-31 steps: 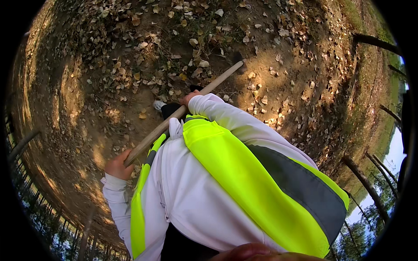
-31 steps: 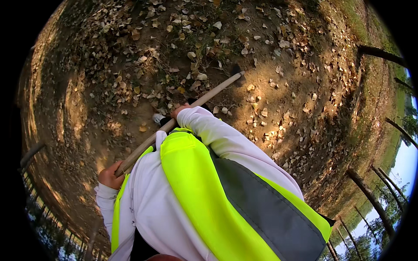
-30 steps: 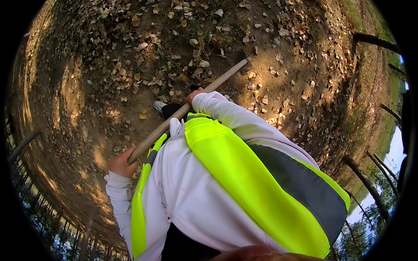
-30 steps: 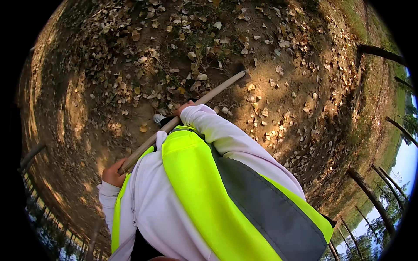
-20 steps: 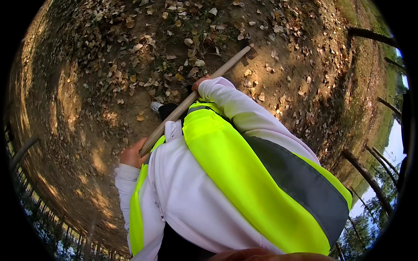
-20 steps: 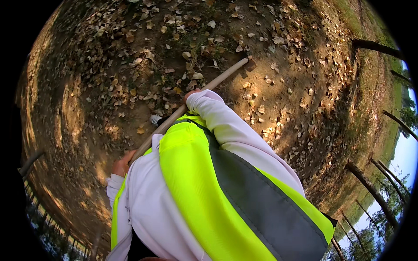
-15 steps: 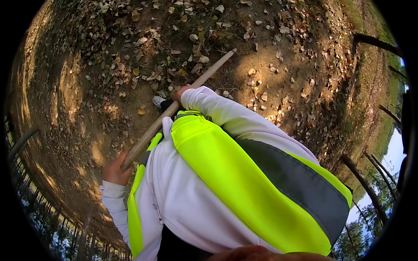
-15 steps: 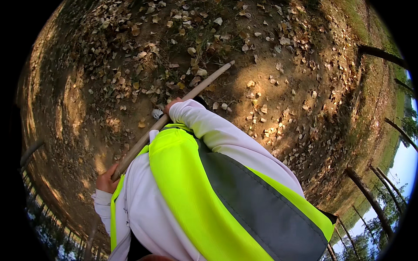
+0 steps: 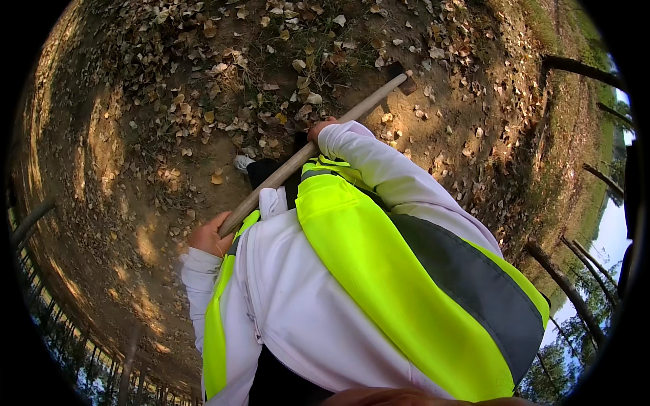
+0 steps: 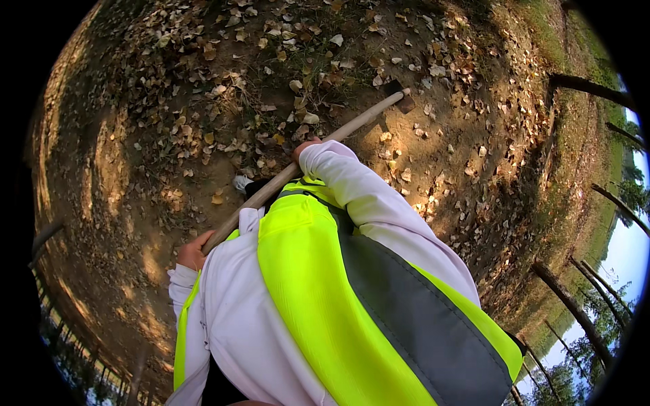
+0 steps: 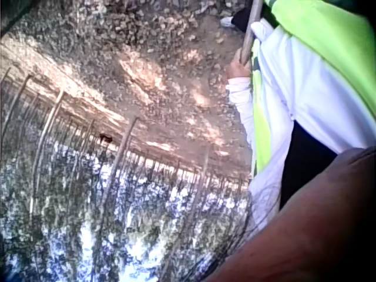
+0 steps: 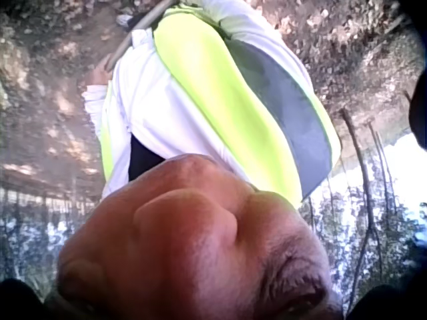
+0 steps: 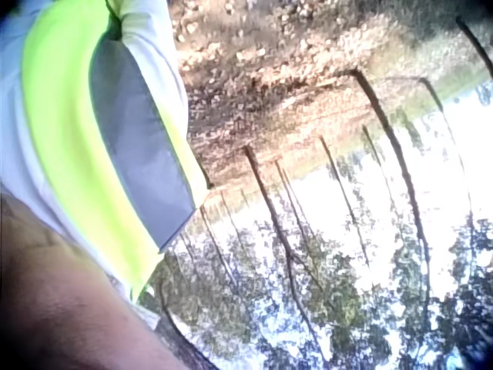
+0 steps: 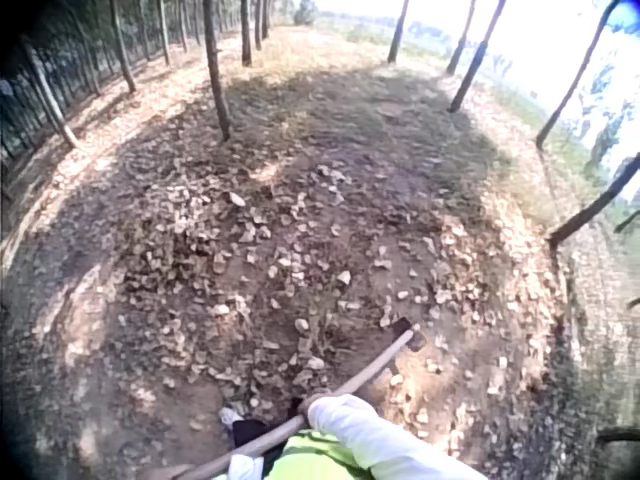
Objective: The person uses a shovel to dig into the ground in a wooded area. They repeatedly strike the soil and pull back to create a small hole, then continue digging in the same spot.
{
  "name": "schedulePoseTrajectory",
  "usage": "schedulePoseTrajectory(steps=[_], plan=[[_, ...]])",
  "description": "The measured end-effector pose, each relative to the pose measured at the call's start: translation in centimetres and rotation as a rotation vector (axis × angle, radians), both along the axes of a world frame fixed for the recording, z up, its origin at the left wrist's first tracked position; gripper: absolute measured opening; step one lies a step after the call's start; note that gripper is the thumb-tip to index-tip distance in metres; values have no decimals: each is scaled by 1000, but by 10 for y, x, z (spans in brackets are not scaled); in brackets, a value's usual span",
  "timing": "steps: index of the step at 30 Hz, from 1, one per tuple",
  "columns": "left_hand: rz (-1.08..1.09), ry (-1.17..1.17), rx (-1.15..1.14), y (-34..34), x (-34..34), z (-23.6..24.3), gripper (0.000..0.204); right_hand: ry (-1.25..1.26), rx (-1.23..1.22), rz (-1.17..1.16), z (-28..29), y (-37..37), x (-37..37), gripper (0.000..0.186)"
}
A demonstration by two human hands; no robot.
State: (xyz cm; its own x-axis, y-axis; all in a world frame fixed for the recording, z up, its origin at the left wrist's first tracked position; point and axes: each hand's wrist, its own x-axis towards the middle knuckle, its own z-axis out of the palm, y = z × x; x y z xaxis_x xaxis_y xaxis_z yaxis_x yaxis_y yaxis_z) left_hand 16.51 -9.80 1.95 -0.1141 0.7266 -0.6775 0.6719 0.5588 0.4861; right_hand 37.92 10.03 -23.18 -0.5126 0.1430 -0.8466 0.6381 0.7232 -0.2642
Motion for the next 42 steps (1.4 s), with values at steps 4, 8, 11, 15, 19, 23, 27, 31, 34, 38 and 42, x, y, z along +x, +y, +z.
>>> schedulePoseTrajectory(steps=[4,8,11,15,19,23,27,31,34,38,42], plan=[[29,-81,96,-3,7,-21,39,31,121,-52,35,10,8,33],[39,-25,31,-27,-9,-4,41,184,117,-159,23,-31,-26,27],[-79,192,-25,-18,-16,51,41,202,-25,-90,50,-55,-48,31],[-84,252,-8,-23,-19,57,41,218,-70,-110,60,-56,-53,36],[-44,159,38,-20,-18,36,41,105,-56,-89,52,-39,-42,40],[11,59,22,-11,-2,13,41,37,31,-32,2,-22,-9,41],[-59,60,32,-10,8,1,43,-3,16,30,17,-2,-16,32],[17,132,-37,-30,-13,35,44,158,77,-6,24,-44,-49,24],[5,209,-46,-37,-24,75,44,313,-32,-53,60,-68,-74,29],[-3,315,-87,-45,-34,75,45,296,-72,-39,65,-69,-83,31],[9,185,28,-38,-29,55,45,55,-173,-51,69,-47,-70,35]])
